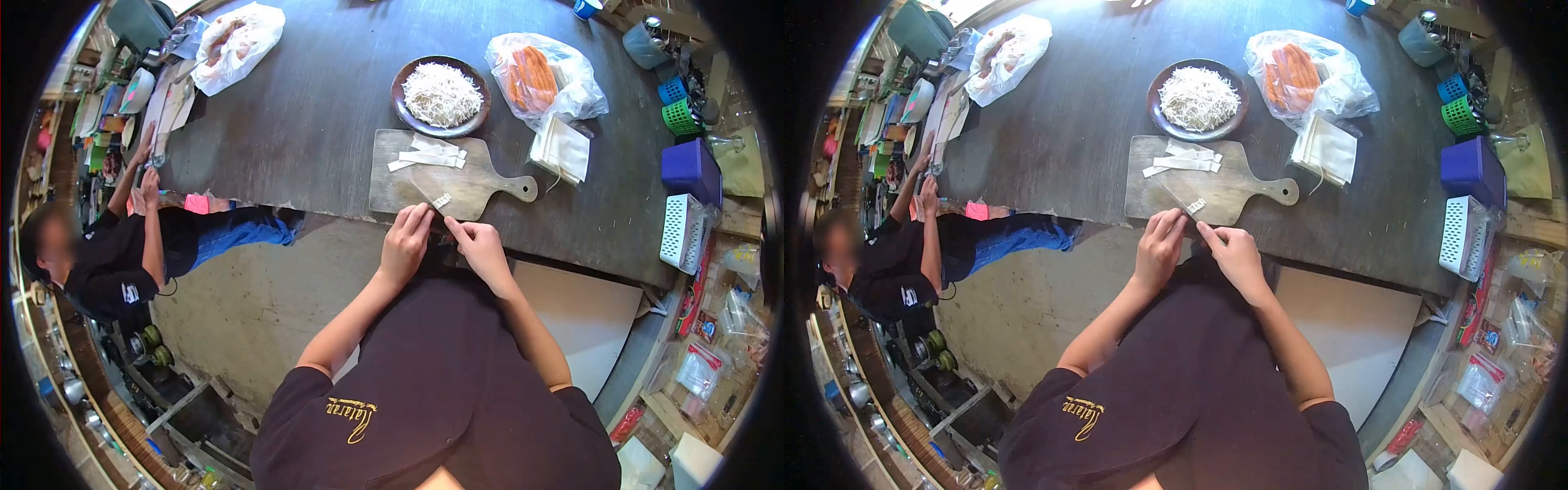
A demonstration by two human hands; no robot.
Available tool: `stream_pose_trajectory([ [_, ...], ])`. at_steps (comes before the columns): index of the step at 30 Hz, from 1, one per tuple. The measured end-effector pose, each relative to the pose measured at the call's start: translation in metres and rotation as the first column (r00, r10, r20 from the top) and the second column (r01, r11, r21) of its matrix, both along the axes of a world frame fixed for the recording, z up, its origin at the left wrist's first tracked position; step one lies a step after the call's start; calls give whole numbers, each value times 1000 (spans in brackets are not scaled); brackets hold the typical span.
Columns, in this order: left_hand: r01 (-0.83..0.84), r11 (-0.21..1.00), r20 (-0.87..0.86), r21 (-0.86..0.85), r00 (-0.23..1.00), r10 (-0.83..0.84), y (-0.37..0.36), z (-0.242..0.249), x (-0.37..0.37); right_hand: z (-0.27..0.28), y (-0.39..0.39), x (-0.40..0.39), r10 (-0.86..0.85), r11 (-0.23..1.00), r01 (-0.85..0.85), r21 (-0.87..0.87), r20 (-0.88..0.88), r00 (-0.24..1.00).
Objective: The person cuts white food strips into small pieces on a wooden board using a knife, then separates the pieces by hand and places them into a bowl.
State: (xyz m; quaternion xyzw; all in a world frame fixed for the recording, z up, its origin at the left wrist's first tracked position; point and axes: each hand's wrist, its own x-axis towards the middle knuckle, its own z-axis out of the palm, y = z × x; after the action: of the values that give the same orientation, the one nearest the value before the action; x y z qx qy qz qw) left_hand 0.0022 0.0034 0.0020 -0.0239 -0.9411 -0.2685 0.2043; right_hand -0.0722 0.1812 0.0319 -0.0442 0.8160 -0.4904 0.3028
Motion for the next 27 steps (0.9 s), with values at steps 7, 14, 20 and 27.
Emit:
stream_pose_trajectory([
  [7,-22,1000,-19,-8,1000,22,0,-7,2,7,26,10,-2,998,-3,71,80,997],
  [14,-16,1000,3,-8,1000,16,-1,-6,3,-1,1,-6,54,998,-55,44,25,998],
  [20,-6,999,-18,-45,1000,5,-2,-6,3,3,27,11,23,996,-28,82,69,997],
  [27,-11,999,-7,-30,1000,11,0,-5,2,2,1,-1,28,999,-27,31,-22,999],
])
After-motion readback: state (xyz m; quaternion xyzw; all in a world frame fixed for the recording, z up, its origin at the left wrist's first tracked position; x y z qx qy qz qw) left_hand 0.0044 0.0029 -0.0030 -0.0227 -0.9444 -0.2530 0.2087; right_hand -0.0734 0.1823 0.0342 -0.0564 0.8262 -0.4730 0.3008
